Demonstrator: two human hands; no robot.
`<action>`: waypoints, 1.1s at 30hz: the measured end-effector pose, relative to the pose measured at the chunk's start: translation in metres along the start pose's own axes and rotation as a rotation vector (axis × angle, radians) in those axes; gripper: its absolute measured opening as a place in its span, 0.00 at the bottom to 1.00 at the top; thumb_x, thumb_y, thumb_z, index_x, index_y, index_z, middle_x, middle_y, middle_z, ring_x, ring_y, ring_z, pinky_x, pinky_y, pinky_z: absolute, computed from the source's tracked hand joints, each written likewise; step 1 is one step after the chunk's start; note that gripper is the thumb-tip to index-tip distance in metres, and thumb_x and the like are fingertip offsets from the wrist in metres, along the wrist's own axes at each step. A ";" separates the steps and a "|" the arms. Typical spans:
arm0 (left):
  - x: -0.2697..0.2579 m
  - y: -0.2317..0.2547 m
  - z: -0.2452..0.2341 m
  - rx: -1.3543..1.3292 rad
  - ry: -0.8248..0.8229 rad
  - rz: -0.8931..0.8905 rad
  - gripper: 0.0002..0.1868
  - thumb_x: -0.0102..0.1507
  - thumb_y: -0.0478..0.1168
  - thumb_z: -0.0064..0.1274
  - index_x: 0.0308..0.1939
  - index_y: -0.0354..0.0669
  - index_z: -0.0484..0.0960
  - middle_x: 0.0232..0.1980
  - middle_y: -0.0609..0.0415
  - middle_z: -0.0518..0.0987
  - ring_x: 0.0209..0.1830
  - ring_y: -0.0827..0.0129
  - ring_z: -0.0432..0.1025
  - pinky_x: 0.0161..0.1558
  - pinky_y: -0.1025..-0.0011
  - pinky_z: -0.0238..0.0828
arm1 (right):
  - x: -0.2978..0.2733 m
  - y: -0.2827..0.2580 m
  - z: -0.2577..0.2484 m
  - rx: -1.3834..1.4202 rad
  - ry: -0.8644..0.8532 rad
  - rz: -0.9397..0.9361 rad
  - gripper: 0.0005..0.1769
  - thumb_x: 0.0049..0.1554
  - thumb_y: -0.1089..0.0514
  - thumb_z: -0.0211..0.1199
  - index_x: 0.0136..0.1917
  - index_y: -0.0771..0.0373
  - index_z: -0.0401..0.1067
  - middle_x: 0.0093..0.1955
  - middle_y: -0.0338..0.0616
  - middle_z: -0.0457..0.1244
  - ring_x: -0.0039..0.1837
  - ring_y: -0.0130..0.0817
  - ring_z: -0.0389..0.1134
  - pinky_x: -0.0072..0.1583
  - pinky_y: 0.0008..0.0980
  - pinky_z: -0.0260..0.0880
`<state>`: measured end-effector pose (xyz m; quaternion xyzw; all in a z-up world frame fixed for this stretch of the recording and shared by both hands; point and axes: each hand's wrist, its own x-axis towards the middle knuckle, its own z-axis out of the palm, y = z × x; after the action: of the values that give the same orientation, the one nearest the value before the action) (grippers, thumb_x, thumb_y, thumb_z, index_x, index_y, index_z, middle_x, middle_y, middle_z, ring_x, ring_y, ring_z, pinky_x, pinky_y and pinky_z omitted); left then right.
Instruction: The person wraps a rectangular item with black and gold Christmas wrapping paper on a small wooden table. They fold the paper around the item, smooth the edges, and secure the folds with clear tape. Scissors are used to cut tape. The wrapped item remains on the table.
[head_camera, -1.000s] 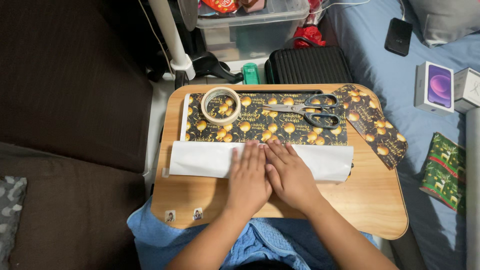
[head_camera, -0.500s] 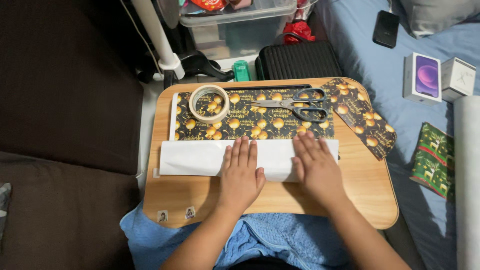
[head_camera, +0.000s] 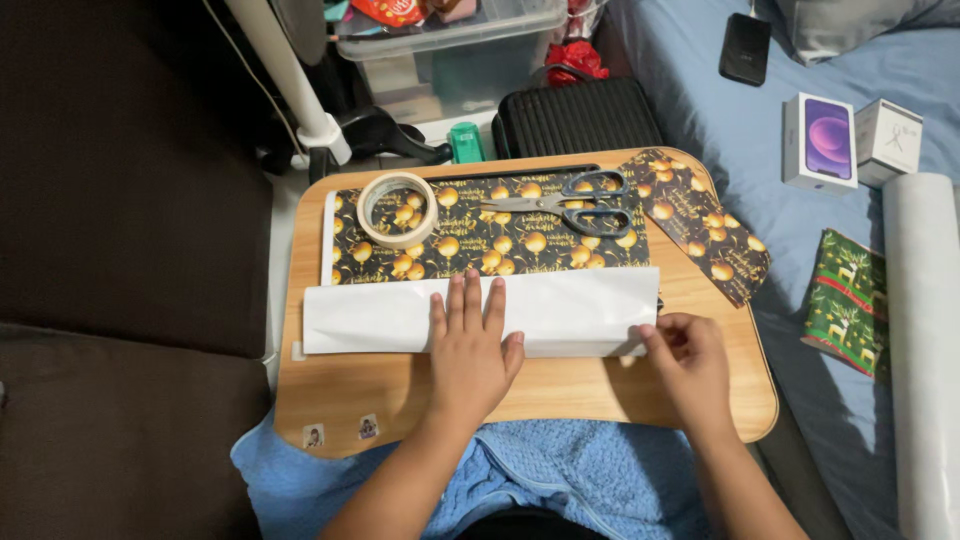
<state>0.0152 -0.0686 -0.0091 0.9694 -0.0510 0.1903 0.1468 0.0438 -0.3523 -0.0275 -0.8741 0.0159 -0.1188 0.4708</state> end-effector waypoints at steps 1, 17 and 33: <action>0.000 0.001 0.001 -0.002 0.000 -0.005 0.38 0.63 0.54 0.48 0.73 0.38 0.66 0.76 0.31 0.61 0.78 0.39 0.51 0.74 0.40 0.40 | -0.002 0.004 0.001 0.071 -0.049 0.107 0.13 0.57 0.56 0.71 0.49 0.66 0.74 0.46 0.45 0.64 0.43 0.27 0.62 0.46 0.27 0.64; 0.002 -0.003 0.004 -0.011 0.010 0.018 0.39 0.64 0.57 0.48 0.74 0.39 0.65 0.77 0.34 0.61 0.79 0.42 0.51 0.76 0.40 0.36 | 0.010 0.018 -0.001 0.391 -0.201 0.400 0.09 0.60 0.58 0.67 0.42 0.66 0.74 0.39 0.38 0.69 0.43 0.23 0.65 0.49 0.24 0.66; 0.002 0.000 0.005 -0.071 0.014 -0.021 0.40 0.64 0.55 0.49 0.75 0.36 0.64 0.78 0.33 0.60 0.80 0.41 0.50 0.76 0.38 0.35 | -0.001 -0.069 0.011 -0.199 0.077 -0.544 0.23 0.61 0.62 0.65 0.66 0.73 0.64 0.69 0.57 0.60 0.71 0.48 0.62 0.72 0.43 0.62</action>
<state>0.0183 -0.0700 -0.0128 0.9626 -0.0467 0.1938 0.1836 0.0400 -0.3052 0.0233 -0.8829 -0.1898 -0.2718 0.3327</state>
